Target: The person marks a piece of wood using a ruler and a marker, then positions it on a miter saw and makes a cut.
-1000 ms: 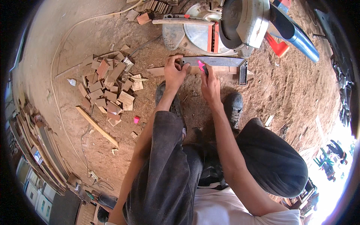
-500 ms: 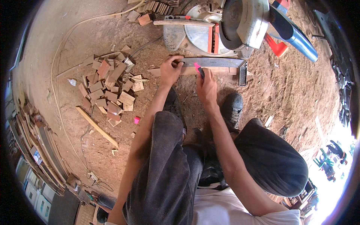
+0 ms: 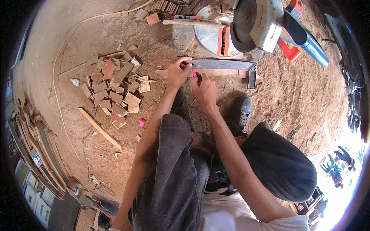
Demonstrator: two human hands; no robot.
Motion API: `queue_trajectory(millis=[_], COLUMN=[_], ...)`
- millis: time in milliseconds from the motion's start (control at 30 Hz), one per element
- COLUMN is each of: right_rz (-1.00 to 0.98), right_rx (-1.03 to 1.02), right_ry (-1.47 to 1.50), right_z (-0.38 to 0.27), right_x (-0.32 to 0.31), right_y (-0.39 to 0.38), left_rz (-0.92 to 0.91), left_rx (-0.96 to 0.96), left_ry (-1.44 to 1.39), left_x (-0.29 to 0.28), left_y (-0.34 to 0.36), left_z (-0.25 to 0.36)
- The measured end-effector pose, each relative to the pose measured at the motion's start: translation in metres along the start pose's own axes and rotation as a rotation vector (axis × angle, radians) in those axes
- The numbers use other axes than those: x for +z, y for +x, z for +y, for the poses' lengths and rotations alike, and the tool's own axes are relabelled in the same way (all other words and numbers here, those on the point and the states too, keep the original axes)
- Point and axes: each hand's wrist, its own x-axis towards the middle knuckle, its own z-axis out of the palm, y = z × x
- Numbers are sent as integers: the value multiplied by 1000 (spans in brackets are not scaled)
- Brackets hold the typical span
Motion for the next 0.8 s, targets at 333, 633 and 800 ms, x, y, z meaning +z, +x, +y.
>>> queue_trajectory(millis=[333, 633, 800], right_rz=[-15, 32, -47], right_rx=[20, -34, -48], right_ry=[-1, -39, -128], right_z=[-4, -13, -32], right_x=[4, 5, -4], right_y=[4, 6, 11], left_rz=[28, 14, 46], left_rx=[38, 20, 68], left_ry=[-7, -30, -78], left_x=[0, 0, 2], left_y=[0, 0, -1], left_z=[-1, -4, -12])
